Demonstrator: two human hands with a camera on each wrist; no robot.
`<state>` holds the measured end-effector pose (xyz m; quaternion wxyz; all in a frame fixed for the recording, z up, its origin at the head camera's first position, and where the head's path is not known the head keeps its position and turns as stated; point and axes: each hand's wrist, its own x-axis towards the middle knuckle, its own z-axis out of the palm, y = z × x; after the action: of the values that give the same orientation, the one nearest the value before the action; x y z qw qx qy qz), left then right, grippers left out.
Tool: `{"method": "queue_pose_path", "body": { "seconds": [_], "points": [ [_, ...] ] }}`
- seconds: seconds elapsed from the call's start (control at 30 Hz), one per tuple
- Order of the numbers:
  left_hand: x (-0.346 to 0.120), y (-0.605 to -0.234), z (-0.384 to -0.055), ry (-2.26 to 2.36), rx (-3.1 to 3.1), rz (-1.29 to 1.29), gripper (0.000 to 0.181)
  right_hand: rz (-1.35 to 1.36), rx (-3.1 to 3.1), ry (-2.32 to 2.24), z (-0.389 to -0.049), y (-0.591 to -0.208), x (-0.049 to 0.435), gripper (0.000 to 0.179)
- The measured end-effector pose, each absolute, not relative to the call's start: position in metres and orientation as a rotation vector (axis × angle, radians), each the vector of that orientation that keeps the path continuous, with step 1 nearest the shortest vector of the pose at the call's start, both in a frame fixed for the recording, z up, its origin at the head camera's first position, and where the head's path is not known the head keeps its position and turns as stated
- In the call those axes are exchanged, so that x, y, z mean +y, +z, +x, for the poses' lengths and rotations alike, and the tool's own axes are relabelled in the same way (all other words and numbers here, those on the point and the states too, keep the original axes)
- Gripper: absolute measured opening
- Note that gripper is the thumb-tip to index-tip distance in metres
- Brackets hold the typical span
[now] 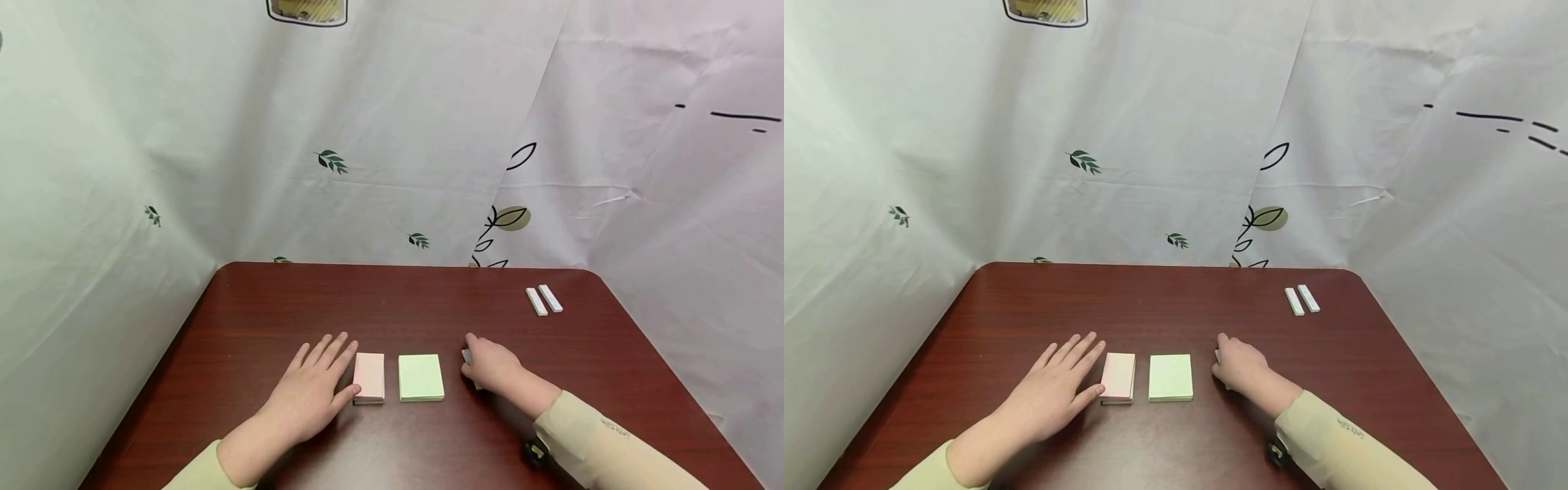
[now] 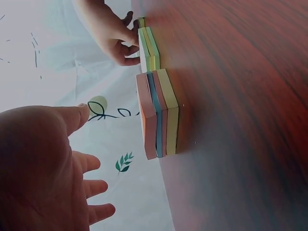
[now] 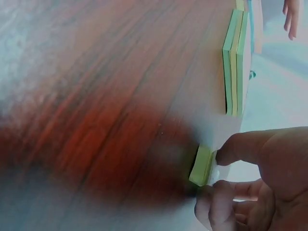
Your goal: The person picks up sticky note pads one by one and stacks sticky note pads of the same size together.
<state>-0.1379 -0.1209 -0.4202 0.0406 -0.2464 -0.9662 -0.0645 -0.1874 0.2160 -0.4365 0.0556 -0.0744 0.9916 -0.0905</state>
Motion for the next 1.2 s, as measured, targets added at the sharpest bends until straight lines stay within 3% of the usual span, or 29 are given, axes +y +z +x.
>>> {"method": "queue_pose_path", "body": {
  "seconds": [1.2],
  "points": [
    [-0.1191,-0.4218,-0.1394,-0.218,-2.951,-0.741,0.073,-0.22,3.08,-0.174,-0.1876,-0.4383,0.2214,0.02]
  ]
}}
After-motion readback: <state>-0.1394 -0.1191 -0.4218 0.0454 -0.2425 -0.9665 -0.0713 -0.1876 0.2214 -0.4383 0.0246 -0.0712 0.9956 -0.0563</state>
